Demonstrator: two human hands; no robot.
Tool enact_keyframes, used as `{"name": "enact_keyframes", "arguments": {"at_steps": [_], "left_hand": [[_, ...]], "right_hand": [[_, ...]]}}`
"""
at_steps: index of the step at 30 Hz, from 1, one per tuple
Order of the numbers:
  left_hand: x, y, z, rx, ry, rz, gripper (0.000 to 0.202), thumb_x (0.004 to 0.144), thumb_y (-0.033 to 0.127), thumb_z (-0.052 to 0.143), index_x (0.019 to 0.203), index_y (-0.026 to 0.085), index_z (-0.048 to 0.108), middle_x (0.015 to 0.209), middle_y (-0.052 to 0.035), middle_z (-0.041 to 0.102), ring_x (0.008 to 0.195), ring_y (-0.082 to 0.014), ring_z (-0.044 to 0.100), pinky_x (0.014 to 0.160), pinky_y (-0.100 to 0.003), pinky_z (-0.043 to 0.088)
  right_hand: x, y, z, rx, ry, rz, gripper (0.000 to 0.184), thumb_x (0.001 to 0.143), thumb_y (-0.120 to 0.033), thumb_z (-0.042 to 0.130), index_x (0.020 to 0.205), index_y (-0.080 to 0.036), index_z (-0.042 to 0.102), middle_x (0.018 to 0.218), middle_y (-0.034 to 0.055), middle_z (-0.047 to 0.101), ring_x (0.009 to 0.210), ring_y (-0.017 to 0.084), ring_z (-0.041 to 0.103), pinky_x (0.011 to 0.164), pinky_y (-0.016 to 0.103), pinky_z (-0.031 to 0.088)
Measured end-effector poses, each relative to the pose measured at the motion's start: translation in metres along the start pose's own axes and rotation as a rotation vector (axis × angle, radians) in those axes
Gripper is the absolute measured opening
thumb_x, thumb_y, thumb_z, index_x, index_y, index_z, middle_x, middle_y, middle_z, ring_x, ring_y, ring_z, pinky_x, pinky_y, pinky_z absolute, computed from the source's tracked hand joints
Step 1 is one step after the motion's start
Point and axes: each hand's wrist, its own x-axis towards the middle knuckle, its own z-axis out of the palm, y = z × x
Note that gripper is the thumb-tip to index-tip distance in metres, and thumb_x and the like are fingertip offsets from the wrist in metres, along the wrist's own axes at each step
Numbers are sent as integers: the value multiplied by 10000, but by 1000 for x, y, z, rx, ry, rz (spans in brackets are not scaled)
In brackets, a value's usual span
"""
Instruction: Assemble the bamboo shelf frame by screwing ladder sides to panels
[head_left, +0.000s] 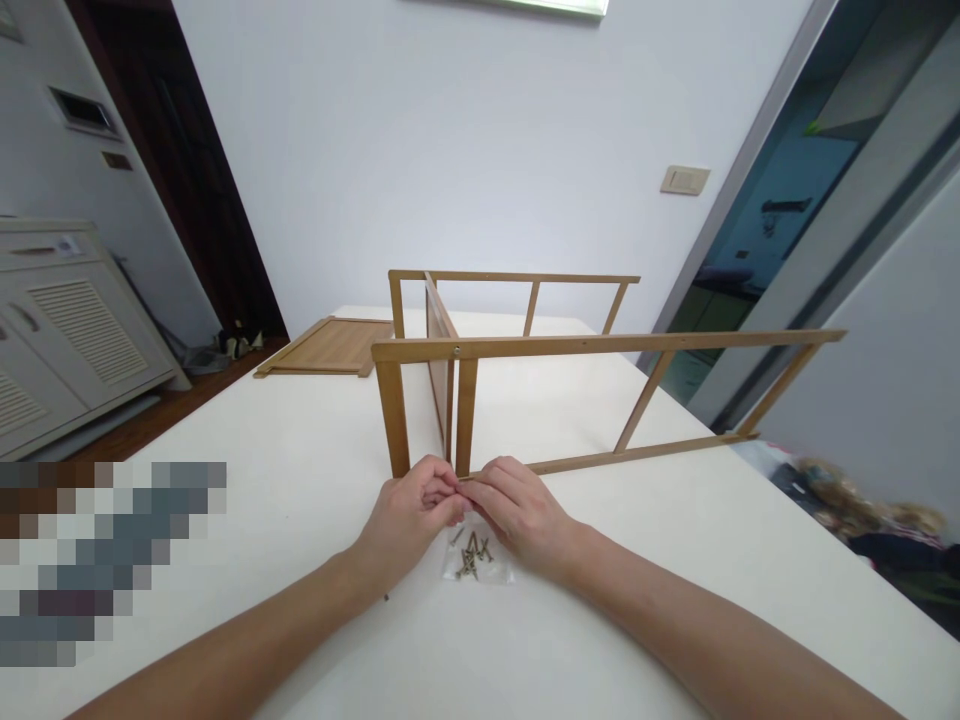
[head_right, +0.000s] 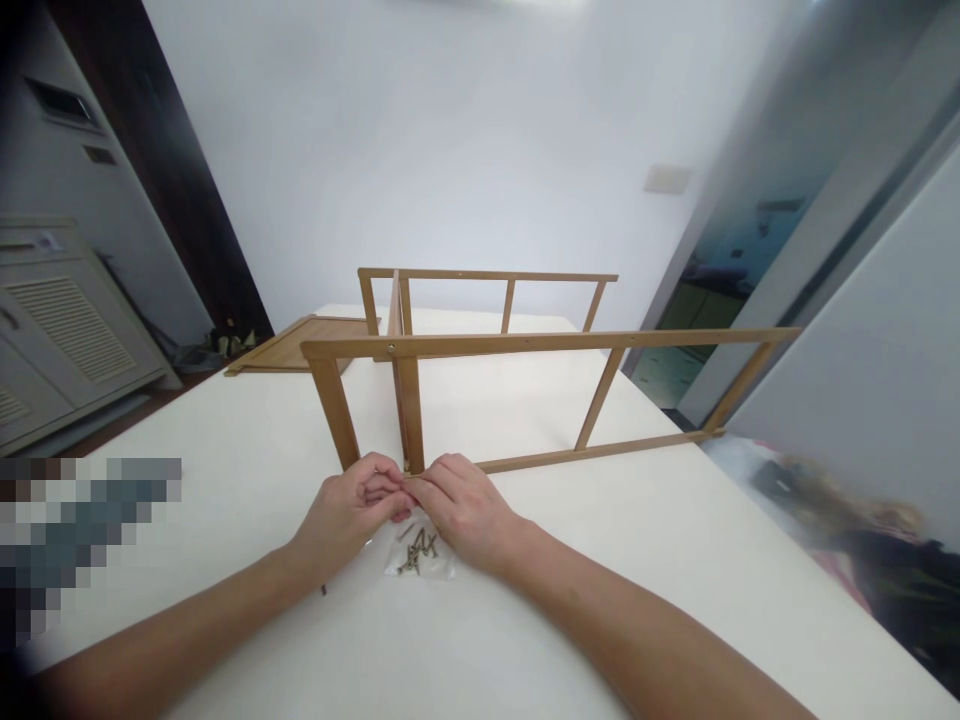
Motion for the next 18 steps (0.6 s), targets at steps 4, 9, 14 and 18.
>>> {"name": "enact_keyframes", "arguments": {"at_steps": [4, 9, 14, 18], "left_hand": [[-1, -5, -8, 329, 40, 279, 76, 869, 285, 596, 897, 230, 552, 848, 14, 720, 784, -149, 701, 747, -284, 579], [2, -16, -10, 788, 54, 569, 165, 922, 151, 468, 1071, 180, 531, 1079, -87, 672, 1022, -213, 642, 913, -385, 532], [5, -17, 3, 1071, 41, 534, 157, 932, 138, 444, 1066, 126, 526, 1062, -138, 636, 1050, -265, 604, 915, -427, 507], [6, -15, 8, 1092, 30, 454, 106, 919, 103, 427, 961, 156, 508, 943, -88, 601, 904, -244, 613, 818, -412, 524]], "right_hand": [[-4, 6, -2, 15, 41, 68, 275, 957, -142, 483, 1222, -187, 536, 900, 87, 633, 816, 206, 556, 700, 345, 494], [-7, 19, 3, 44, 76, 240, 196, 975, -151, 429, 1079, -217, 581, 890, 78, 626, 843, 210, 569, 722, 360, 515], [-5, 23, 10, 66, -28, 217, 173, 978, -149, 415, 1034, -212, 567, 980, 94, 642, 919, 218, 566, 791, 396, 518], [-5, 22, 10, 68, -69, 227, 162, 968, -116, 420, 1003, -206, 551, 954, 86, 653, 913, 214, 571, 785, 385, 516]]}}
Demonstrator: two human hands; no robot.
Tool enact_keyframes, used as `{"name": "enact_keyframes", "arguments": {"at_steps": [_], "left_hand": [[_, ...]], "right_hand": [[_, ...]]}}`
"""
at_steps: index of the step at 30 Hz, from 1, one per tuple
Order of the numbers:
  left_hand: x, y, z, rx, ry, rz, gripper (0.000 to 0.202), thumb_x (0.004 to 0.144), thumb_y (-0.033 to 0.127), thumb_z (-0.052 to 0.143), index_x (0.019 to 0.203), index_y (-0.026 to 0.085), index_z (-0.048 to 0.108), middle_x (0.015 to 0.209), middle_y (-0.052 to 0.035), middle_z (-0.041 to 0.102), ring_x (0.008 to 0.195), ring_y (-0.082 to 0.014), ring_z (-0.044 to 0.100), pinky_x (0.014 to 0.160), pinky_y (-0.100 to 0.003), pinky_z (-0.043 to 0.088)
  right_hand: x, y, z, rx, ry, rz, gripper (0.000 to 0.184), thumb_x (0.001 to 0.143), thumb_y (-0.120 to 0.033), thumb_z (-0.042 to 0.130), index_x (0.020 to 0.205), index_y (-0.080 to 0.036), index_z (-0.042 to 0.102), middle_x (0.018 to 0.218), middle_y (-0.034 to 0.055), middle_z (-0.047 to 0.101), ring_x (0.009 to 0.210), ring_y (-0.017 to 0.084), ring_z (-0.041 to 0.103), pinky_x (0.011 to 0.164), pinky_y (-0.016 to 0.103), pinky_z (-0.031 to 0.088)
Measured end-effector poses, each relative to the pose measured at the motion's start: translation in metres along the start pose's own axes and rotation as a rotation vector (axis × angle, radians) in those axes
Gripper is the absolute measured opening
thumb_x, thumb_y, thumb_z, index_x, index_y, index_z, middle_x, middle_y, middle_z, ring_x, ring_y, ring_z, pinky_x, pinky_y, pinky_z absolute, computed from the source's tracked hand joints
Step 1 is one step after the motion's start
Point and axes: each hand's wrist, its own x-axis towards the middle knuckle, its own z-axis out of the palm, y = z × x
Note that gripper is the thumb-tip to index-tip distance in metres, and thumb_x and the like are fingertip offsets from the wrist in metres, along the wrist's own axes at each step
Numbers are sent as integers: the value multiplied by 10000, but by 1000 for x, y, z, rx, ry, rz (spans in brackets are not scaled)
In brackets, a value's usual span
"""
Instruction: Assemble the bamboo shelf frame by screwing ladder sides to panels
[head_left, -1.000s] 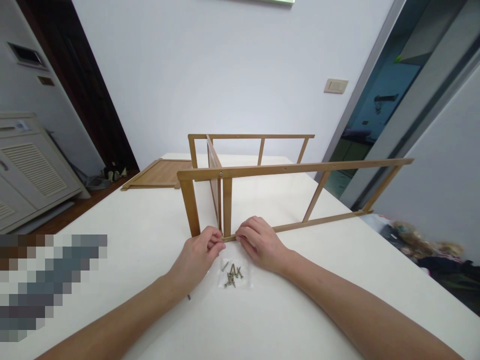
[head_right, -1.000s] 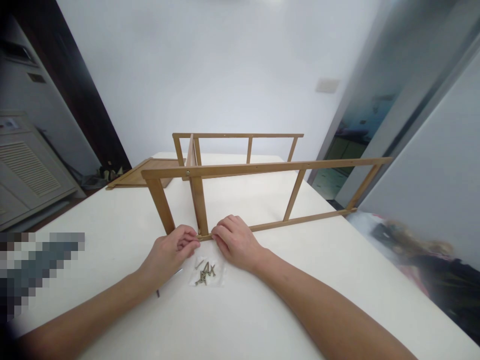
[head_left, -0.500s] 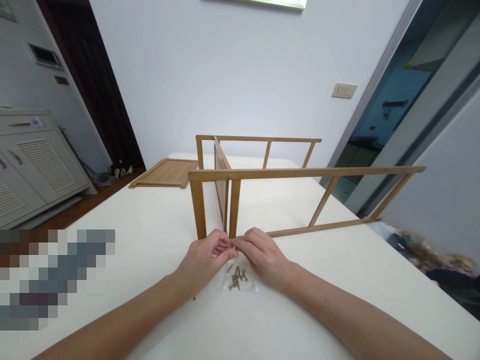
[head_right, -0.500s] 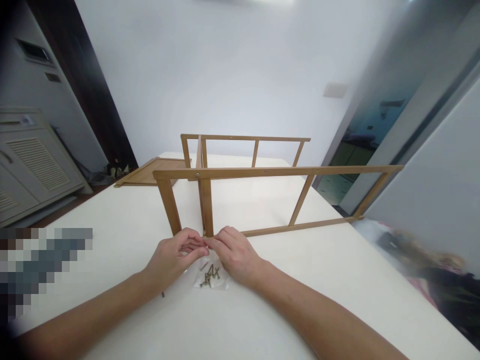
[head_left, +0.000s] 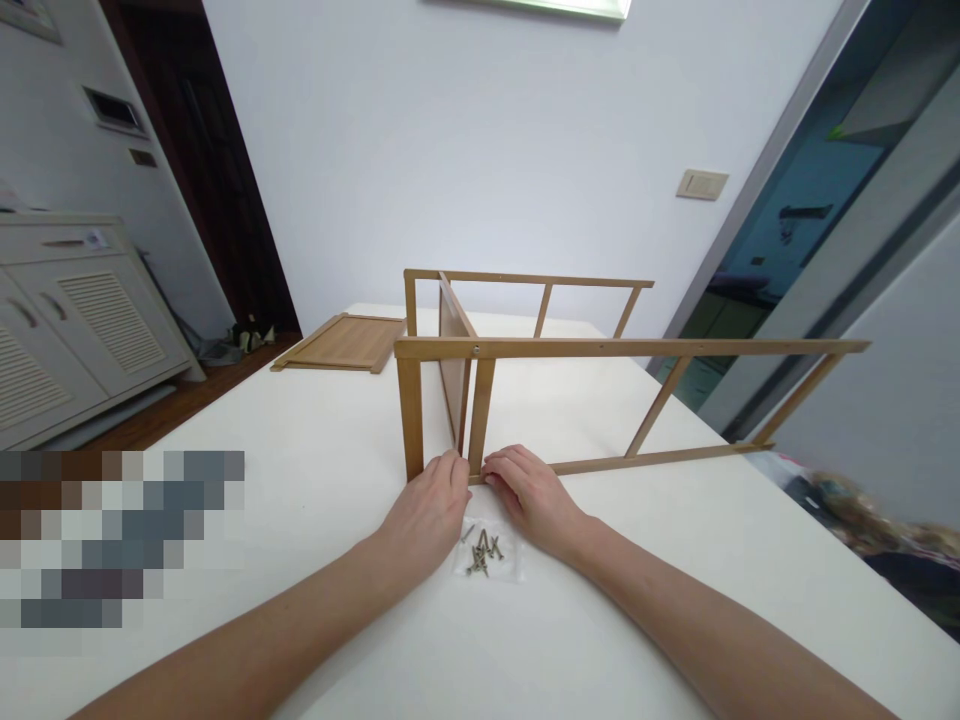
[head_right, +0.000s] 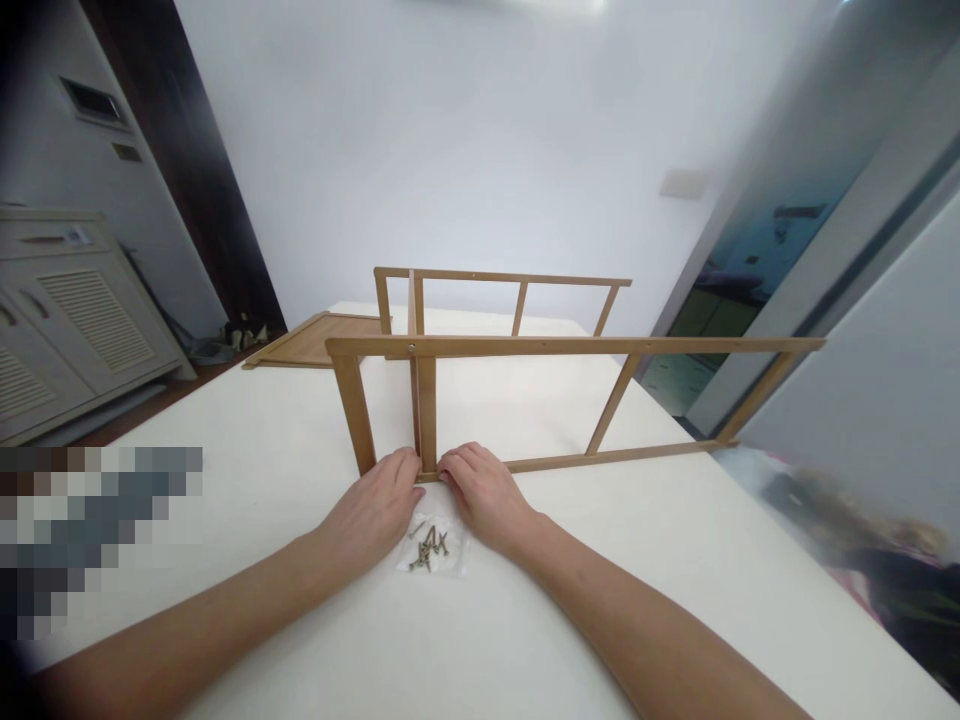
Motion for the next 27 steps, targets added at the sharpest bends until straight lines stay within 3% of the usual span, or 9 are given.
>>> {"name": "enact_keyframes", "arguments": {"at_steps": [6, 10, 17, 22, 27], "left_hand": [[4, -1, -3, -102, 71, 10, 183, 920, 74, 383, 1034, 194, 463, 1300, -139, 537, 1069, -224, 598, 879, -397, 520], [12, 0, -9, -81, -38, 25, 192, 901, 44, 367, 991, 192, 451, 1092, -104, 612, 968, -216, 613, 819, -362, 529], [21, -7, -17, 95, -159, 108, 229, 879, 7, 318, 941, 198, 429, 891, -53, 583, 774, -219, 619, 602, -316, 509], [19, -10, -17, 123, -158, 146, 217, 870, 4, 342, 921, 200, 418, 847, -38, 579, 713, -208, 622, 556, -292, 493], [11, -1, -19, 152, -117, 206, 217, 841, -8, 384, 890, 201, 415, 819, -36, 575, 691, -206, 614, 555, -293, 497]], "right_hand": [[-2, 2, 1, -16, -49, 2, 153, 959, -98, 444, 1014, -215, 528, 986, 72, 665, 887, 192, 606, 790, 355, 504], [-2, 3, 2, -21, -65, 5, 150, 962, -106, 447, 1031, -211, 529, 963, 68, 668, 872, 191, 603, 796, 351, 494], [-1, 3, 2, -18, -94, 1, 168, 964, -103, 429, 1042, -205, 538, 969, 70, 664, 870, 192, 591, 792, 352, 492], [-2, 3, 1, -25, -116, 17, 144, 969, -129, 430, 1028, -199, 540, 942, 68, 662, 870, 193, 595, 783, 343, 497], [-5, -2, -3, -54, -137, -46, 127, 942, -122, 434, 927, -193, 538, 832, 59, 628, 748, 181, 555, 710, 319, 477]]}}
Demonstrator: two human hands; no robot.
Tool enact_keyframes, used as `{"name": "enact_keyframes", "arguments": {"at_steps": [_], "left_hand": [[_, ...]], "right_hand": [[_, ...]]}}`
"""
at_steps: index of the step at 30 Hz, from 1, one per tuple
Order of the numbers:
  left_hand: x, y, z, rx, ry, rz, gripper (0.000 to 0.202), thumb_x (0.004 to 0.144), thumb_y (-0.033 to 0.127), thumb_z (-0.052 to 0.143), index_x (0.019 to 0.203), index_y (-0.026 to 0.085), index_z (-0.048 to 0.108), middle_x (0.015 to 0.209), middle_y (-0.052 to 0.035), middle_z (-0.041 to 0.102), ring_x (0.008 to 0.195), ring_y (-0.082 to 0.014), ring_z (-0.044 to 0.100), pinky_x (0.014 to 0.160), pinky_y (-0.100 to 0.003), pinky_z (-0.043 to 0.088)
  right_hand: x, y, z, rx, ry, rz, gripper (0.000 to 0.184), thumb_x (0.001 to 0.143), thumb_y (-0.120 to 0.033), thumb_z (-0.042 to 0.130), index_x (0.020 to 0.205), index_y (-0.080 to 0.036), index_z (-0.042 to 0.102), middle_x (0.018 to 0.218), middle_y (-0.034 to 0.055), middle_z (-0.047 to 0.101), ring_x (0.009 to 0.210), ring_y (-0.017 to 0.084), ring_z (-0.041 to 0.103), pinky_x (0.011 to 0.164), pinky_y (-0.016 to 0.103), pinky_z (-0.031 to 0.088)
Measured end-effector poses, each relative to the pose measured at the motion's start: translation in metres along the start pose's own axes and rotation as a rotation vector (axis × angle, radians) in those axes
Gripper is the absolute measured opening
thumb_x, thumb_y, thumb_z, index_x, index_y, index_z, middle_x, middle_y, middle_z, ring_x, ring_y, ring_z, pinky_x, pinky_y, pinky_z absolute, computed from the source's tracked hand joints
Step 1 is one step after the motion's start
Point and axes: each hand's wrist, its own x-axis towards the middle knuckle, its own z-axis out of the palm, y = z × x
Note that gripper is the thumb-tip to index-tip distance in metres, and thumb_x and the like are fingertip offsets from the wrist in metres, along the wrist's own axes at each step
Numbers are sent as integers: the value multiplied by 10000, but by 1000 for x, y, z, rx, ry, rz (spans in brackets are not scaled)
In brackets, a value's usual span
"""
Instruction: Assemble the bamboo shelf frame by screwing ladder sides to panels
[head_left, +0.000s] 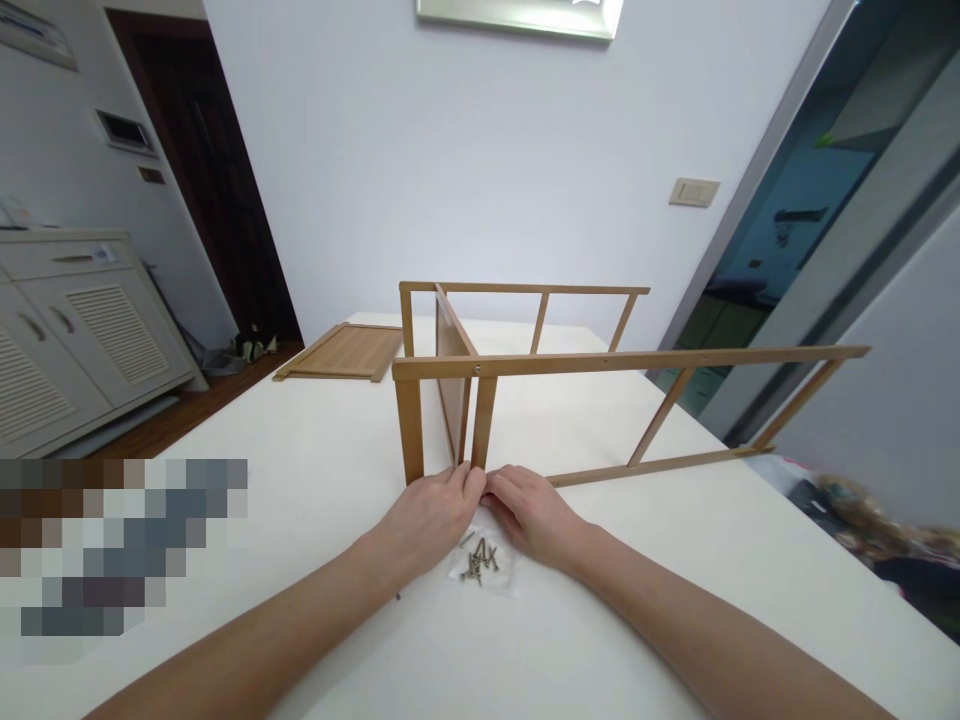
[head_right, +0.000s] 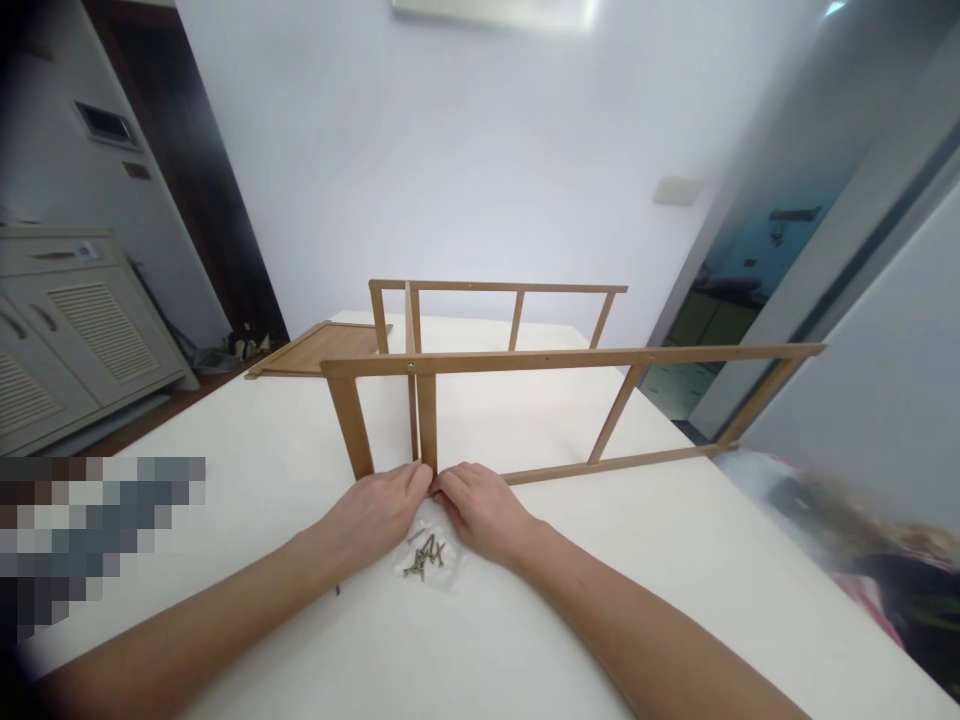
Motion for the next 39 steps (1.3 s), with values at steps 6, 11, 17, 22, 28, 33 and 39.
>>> {"name": "enact_keyframes", "arguments": {"at_steps": [6, 11, 17, 22, 28, 33, 39], "left_hand": [[-14, 11, -3, 139, 102, 83, 193, 829, 2, 435, 876, 188, 452, 836, -58, 614, 675, -189, 621, 545, -270, 486], [-22, -2, -20, 118, 461, 249, 114, 863, 57, 496, 917, 150, 534, 803, -64, 663, 661, -165, 631, 573, -266, 465], [-25, -45, -45, -469, 934, -54, 101, 885, 236, 575, 852, 205, 485, 613, 45, 489, 511, -106, 460, 479, -233, 350], [-22, -53, -32, -951, 665, -260, 277, 861, 410, 599, 990, 178, 522, 795, -20, 581, 669, -144, 544, 596, -263, 465], [-17, -38, -12, -1253, 222, -452, 240, 867, 378, 578, 737, 178, 552, 643, -14, 624, 608, -151, 585, 596, -274, 457], [-14, -33, -10, -1476, 302, -514, 322, 874, 415, 578, 663, 195, 473, 492, 55, 491, 503, -128, 551, 561, -266, 420], [-11, -22, -7, -1596, 386, -592, 440, 870, 487, 581, 606, 213, 360, 419, 99, 330, 387, -63, 288, 442, -239, 227]], "right_hand": [[-4, -8, -6, 14, -1, -73, 151, 898, -97, 416, 855, -200, 517, 755, 53, 587, 710, 182, 528, 660, 305, 448], [-4, -8, -8, 63, 4, -61, 122, 918, -121, 445, 930, -202, 536, 816, 60, 626, 744, 175, 562, 686, 302, 464], [-6, -7, -7, 96, 8, -42, 115, 933, -129, 466, 952, -206, 548, 884, 70, 655, 781, 171, 589, 712, 302, 485], [-8, -4, -6, 108, 26, -27, 119, 940, -122, 464, 960, -204, 549, 882, 70, 657, 784, 170, 594, 706, 296, 485], [-8, -2, -3, 73, 20, -9, 134, 950, -110, 445, 965, -203, 540, 852, 64, 654, 772, 169, 592, 694, 287, 476], [-3, 1, -1, 50, 10, 20, 144, 942, -87, 441, 947, -204, 525, 834, 54, 642, 741, 161, 591, 661, 270, 470], [0, 4, 2, 48, 24, -3, 153, 931, -76, 448, 967, -207, 519, 856, 58, 653, 766, 168, 601, 667, 279, 479]]}}
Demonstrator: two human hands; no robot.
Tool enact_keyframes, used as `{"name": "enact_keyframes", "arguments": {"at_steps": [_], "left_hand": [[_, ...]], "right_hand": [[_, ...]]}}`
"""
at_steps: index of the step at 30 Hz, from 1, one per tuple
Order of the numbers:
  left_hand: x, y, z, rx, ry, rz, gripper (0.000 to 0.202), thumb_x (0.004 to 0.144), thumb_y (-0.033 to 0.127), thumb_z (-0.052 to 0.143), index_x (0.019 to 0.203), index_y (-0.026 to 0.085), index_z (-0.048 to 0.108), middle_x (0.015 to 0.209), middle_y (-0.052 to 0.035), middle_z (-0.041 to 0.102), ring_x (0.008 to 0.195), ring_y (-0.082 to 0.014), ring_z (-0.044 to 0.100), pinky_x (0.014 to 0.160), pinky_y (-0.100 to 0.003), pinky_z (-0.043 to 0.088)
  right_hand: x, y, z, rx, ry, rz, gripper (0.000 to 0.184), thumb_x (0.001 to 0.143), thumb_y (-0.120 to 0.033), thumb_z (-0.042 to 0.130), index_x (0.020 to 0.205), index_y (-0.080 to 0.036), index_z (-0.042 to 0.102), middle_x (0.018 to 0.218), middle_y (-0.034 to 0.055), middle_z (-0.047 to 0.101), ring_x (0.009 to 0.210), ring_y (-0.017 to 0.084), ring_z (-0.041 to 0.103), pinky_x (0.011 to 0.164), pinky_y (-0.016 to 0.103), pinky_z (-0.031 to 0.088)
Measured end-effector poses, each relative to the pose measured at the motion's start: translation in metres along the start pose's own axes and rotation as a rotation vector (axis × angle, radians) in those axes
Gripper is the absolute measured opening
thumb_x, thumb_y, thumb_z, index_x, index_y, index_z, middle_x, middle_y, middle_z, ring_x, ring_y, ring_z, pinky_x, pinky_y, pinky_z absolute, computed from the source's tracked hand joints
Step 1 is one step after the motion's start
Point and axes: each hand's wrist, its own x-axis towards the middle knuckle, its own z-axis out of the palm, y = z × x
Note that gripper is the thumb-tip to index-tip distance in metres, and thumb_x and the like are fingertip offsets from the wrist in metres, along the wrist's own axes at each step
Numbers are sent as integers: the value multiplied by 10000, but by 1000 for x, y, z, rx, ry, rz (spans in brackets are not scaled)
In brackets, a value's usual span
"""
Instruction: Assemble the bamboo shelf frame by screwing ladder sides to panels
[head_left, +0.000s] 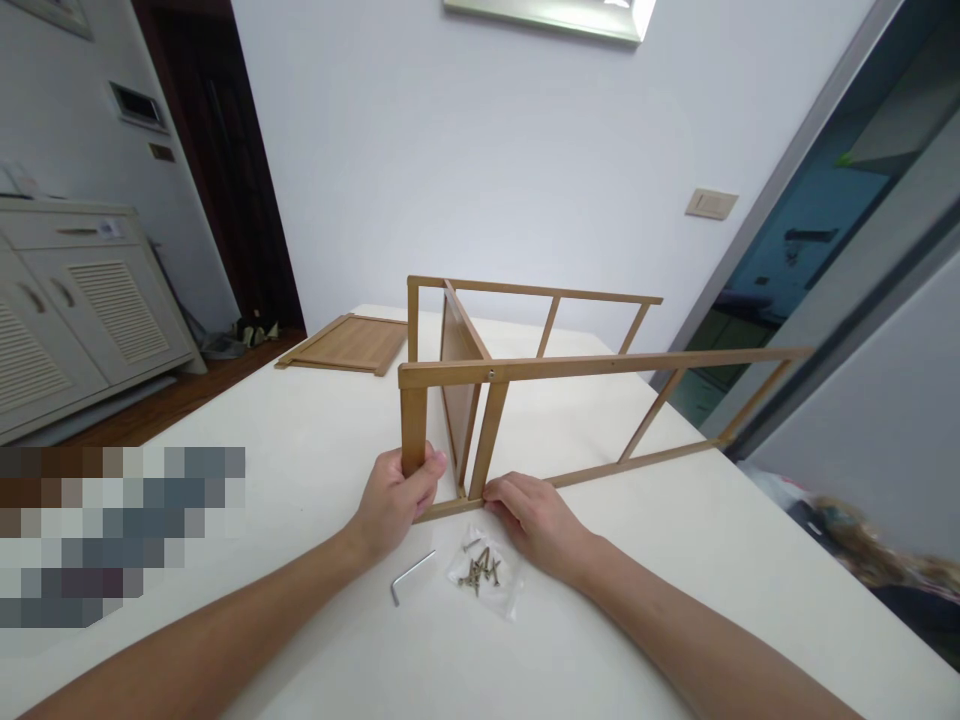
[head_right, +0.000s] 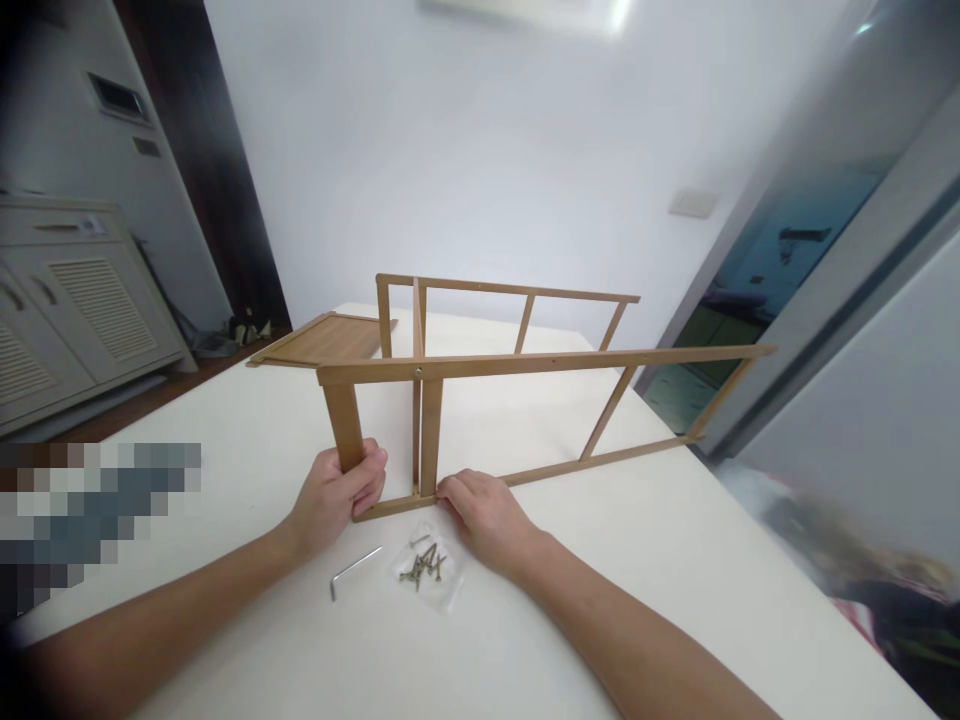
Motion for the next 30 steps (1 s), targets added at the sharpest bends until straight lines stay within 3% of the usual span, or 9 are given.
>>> {"name": "enact_keyframes", "arguments": {"at_steps": [9, 17, 30], "left_hand": [[-4, -1, 3, 27, 41, 2, 465, 874, 513, 571, 601, 218, 338, 433, 92, 323, 407, -65, 290, 447, -246, 216], [-5, 0, 5, 10, 47, -12, 459, 866, 518, 580, 615, 221, 336, 434, 96, 312, 406, -66, 284, 443, -243, 215], [-7, -2, 5, 27, 15, 0, 477, 869, 535, 571, 593, 209, 359, 441, 86, 322, 416, -65, 285, 435, -233, 206]], "right_hand": [[1, -11, -10, -7, 159, -52, 136, 920, -103, 465, 943, -207, 549, 800, 52, 592, 738, 179, 528, 639, 304, 434], [-2, -25, -9, 89, 105, 4, 112, 905, -127, 460, 917, -214, 530, 711, 17, 542, 643, 157, 507, 573, 273, 413], [-3, -27, 2, 248, 86, 112, 88, 893, -162, 606, 834, -204, 656, 764, 25, 684, 692, 136, 631, 663, 247, 499]]}}
